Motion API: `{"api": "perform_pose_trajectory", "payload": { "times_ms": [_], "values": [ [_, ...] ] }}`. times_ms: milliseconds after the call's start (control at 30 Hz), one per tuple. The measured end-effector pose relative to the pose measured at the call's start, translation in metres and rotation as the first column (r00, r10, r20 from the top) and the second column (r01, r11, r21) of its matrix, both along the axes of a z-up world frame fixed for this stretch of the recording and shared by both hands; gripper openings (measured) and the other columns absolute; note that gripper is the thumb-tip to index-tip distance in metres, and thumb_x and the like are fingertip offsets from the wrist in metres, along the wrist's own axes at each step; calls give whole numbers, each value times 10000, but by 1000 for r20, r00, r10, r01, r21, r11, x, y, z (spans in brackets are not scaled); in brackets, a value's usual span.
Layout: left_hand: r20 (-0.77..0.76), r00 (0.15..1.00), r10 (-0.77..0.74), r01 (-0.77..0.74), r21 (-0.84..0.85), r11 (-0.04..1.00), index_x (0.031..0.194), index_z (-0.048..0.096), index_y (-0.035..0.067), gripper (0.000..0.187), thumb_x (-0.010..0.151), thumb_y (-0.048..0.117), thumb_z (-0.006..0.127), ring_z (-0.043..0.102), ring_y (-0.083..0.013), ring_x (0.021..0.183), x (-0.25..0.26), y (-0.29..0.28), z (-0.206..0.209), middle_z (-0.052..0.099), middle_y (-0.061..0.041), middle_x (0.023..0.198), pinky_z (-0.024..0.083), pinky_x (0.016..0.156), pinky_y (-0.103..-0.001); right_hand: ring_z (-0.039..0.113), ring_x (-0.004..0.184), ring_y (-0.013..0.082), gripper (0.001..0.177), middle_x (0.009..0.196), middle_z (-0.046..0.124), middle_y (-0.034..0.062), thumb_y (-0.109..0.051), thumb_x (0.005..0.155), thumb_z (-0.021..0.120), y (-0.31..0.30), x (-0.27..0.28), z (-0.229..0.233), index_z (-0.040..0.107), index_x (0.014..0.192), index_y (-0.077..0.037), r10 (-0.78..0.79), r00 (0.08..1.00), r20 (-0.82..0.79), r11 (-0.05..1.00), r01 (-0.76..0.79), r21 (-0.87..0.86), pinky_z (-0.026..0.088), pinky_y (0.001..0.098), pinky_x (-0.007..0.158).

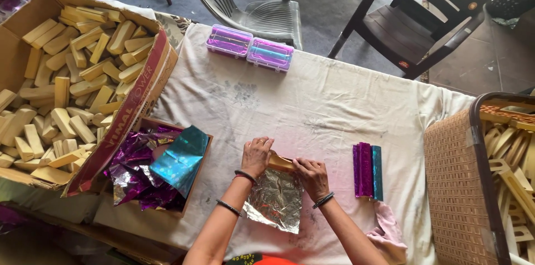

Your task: Wrapping wooden blocks with decorative foil and cleaning plastic containers.

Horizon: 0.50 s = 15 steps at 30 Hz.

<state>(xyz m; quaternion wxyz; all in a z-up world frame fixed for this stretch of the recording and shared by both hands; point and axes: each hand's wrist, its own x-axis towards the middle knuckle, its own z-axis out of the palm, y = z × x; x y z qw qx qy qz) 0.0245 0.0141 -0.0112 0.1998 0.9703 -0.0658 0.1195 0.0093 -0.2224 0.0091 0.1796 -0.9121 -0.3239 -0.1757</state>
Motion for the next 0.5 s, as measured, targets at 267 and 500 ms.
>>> {"api": "perform_pose_trajectory", "payload": {
  "times_ms": [267,500],
  "values": [
    [-11,996,-87,87,219,972,948,707,133,188,782,58,752,611,-206,1111,-8,4,-4,685,-39,1114,410,1094,-529,691,1015,159,333,1158,739,-15,-314,871,725,1,-1,1,729,1178,-183,-26,1000,-10,1000,26,-9,467,395,871],
    [-6,999,-51,51,125,991,926,677,92,179,771,16,725,625,-253,1070,-31,30,-2,666,-78,1106,433,1115,-469,691,1050,165,325,1206,733,6,-201,877,696,-1,-1,-2,724,1198,-157,-29,999,36,999,30,-34,466,409,935]
  ]
}}
